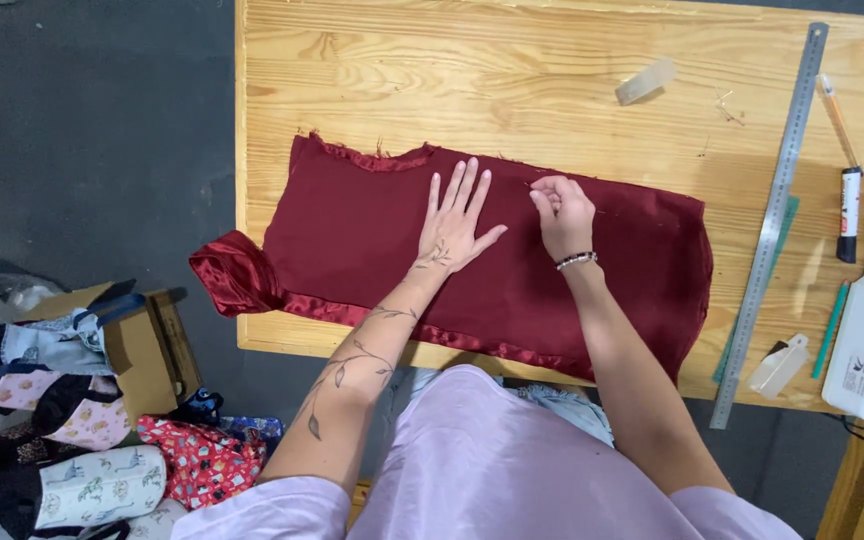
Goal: Pinning the edges of a red fabric garment on a wooden table to prepare it for sewing.
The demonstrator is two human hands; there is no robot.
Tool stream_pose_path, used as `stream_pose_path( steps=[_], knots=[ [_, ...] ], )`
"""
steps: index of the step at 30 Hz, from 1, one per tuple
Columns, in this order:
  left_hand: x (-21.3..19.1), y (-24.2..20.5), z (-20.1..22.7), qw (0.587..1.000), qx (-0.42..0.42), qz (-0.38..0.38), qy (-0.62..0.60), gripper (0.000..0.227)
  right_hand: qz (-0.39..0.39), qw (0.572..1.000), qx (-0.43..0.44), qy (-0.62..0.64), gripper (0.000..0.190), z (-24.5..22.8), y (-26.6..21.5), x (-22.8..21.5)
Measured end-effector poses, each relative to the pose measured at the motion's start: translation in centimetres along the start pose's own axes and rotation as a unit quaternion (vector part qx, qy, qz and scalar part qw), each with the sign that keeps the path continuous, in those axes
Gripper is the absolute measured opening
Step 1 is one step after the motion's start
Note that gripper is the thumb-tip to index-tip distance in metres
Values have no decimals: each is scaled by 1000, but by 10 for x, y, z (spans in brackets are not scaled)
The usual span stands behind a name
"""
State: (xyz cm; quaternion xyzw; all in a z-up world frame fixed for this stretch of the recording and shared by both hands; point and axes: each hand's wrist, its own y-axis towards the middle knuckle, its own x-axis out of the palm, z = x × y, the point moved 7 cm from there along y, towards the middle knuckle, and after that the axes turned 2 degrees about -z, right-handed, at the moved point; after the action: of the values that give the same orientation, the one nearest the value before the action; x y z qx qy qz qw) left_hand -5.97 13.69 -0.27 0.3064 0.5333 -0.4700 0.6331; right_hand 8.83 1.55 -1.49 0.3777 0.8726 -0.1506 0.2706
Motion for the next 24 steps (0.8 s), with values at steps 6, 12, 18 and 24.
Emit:
stream_pose_path(
  steps=[6, 12, 18, 24],
  knots=[
    [0, 2, 1, 1000, 9, -26, 4, 84, -52, 994, -48, -83, 11, -7, 5, 13],
    [5, -1, 0, 999, 1, -27, -35, 84, -112, 979, -87, -148, 12, -2, 13, 31],
    [14, -16, 11, 991, 51, 101, -77, 64, -184, 976, -7, -114, 10, -5, 19, 29],
    [29, -17, 7, 989, 44, 115, -78, 66, -207, 968, 22, -140, 8, -4, 24, 30]
  ],
)
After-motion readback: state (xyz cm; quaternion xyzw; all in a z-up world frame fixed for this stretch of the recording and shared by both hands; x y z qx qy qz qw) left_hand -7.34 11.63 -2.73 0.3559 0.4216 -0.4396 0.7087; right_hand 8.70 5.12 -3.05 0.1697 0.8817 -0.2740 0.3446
